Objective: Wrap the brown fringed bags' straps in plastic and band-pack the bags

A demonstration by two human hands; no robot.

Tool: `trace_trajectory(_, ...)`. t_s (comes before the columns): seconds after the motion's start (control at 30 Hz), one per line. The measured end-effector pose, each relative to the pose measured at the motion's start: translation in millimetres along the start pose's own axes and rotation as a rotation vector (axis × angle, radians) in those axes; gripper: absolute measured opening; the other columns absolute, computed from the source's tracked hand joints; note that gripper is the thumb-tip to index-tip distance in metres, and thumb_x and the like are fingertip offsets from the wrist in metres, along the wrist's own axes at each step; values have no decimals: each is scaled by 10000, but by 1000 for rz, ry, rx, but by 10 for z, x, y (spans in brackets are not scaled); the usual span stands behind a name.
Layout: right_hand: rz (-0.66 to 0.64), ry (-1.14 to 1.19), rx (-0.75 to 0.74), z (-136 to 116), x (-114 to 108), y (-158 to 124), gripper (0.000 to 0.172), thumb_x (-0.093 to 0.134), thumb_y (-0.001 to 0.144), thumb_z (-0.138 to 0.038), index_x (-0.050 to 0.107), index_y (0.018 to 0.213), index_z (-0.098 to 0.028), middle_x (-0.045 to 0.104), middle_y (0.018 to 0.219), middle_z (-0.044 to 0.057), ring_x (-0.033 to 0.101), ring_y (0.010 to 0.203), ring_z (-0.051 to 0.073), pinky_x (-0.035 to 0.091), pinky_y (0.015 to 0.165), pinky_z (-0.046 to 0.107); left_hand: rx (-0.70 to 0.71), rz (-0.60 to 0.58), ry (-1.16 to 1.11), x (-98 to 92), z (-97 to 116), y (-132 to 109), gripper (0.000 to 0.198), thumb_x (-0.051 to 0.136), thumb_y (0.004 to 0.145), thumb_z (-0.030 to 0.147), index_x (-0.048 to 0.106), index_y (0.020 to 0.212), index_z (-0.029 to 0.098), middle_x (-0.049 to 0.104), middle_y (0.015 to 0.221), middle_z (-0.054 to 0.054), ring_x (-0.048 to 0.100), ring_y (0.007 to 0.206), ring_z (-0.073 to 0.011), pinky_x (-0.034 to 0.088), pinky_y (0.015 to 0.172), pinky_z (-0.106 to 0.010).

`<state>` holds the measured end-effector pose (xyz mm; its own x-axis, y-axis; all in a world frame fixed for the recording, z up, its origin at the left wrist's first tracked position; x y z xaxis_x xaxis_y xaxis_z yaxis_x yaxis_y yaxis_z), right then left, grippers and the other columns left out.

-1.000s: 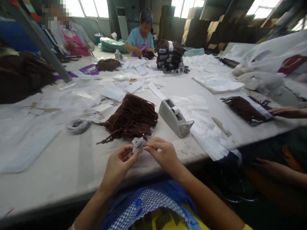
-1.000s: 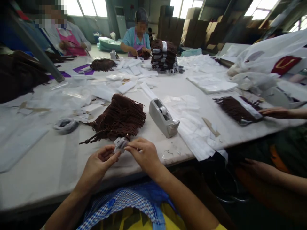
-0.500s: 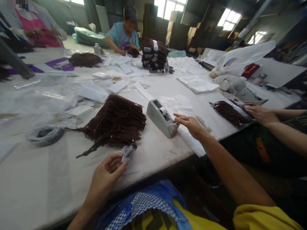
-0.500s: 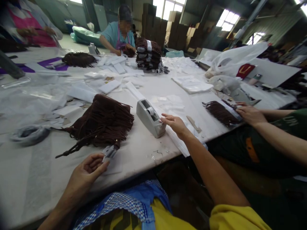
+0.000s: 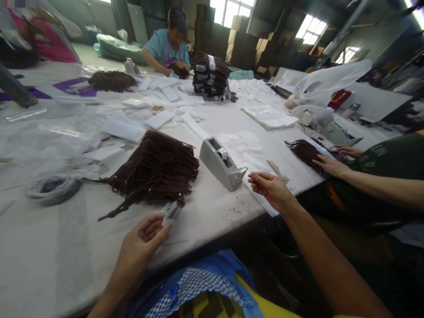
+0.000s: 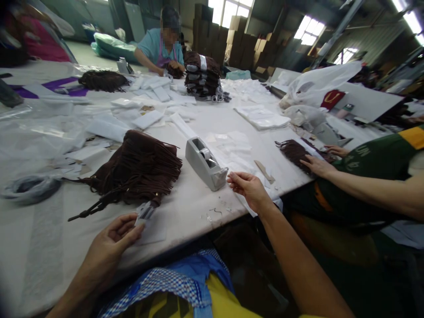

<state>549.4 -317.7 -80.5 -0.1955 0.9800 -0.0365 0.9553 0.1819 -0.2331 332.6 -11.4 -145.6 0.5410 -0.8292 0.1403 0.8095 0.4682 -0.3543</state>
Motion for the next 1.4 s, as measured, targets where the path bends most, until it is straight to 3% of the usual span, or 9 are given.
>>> trace_trajectory(0.2, 140, -129, -172, 310, -11, 122, 429, 820, 661, -508, 754, 853, -130, 737, 756, 77, 611, 597, 116, 502, 570, 242, -89, -28, -43, 2, 44, -18, 628, 873, 631, 392, 619, 1162, 172, 711, 867, -13, 624, 715, -103, 496, 654, -170)
trace_trajectory(0.3, 177, -221, -254, 303, 121, -37, 370, 765, 744, -494, 751, 864, -144, 738, 747, 69, 617, 617, 129, 504, 595, 252, -118, -28, -84, 39, 57, -47, 604, 866, 641, 381, 626, 1152, 165, 711, 876, -14, 623, 711, -97, 492, 662, -174)
trace_trajectory(0.37, 92, -232, -295, 259, 348, -261, 315, 736, 788, -470, 746, 864, -164, 736, 750, 56, 616, 614, 132, 508, 595, 256, -104, -23, -96, 73, 56, -67, 580, 867, 634, 378, 639, 1119, 154, 707, 859, -12, 612, 685, -95, 486, 649, -181)
trace_trajectory(0.57, -507, -208, -320, 149, 1364, -980, 212, 677, 859, -383, 732, 826, -180, 733, 757, 38, 658, 661, 150, 533, 650, 270, -28, -7, -78, 167, 45, -131, 496, 853, 648, 371, 658, 1040, 138, 701, 814, -15, 613, 671, -104, 487, 653, -207)
trace_trajectory(0.7, -524, -250, -374, 174, 1682, -1007, 211, 677, 854, -374, 736, 793, -180, 720, 706, 21, 633, 626, 137, 502, 621, 254, 25, -10, -37, 179, 61, -166, 460, 839, 666, 380, 667, 1024, 147, 718, 848, -28, 635, 690, -122, 501, 659, -226)
trace_trajectory(0.87, -476, -373, -398, 283, 1737, -860, 252, 691, 844, -388, 734, 711, -178, 703, 645, 9, 597, 581, 120, 445, 571, 226, 44, -46, -40, 166, 63, -176, 455, 834, 680, 378, 662, 1040, 157, 728, 873, -28, 663, 744, -139, 525, 703, -237)
trace_trajectory(1.03, -541, -416, -382, 307, 1732, -830, 296, 662, 869, -420, 734, 716, -177, 684, 612, -4, 586, 562, 117, 420, 543, 217, 39, -88, -25, 148, 103, -173, 440, 849, 660, 357, 665, 1001, 148, 729, 877, -42, 681, 773, -167, 544, 707, -252)
trace_trajectory(1.27, -476, -581, -616, 228, 1730, -851, 241, 663, 881, -394, 752, 764, -204, 718, 688, 7, 583, 604, 128, 423, 624, 242, 44, -111, -9, 136, 127, -161, 407, 845, 669, 342, 682, 992, 154, 731, 905, -51, 671, 792, -167, 537, 709, -249)
trace_trajectory(1.4, -618, -485, -548, 247, 1722, -821, 183, 617, 910, -294, 741, 809, -206, 720, 739, -1, 620, 675, 136, 459, 673, 235, 13, -147, -21, 133, 121, -170, 365, 825, 705, 328, 685, 1001, 165, 732, 899, -37, 639, 735, -125, 500, 666, -208)
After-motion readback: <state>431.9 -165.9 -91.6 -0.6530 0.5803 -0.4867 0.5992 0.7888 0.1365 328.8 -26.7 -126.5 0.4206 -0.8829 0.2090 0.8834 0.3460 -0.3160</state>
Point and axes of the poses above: each hand's wrist, its own y-axis towards the middle knuckle, its own x-axis out of the palm, z = x × y, the point moved 4 cm from there along y, towards the middle knuckle
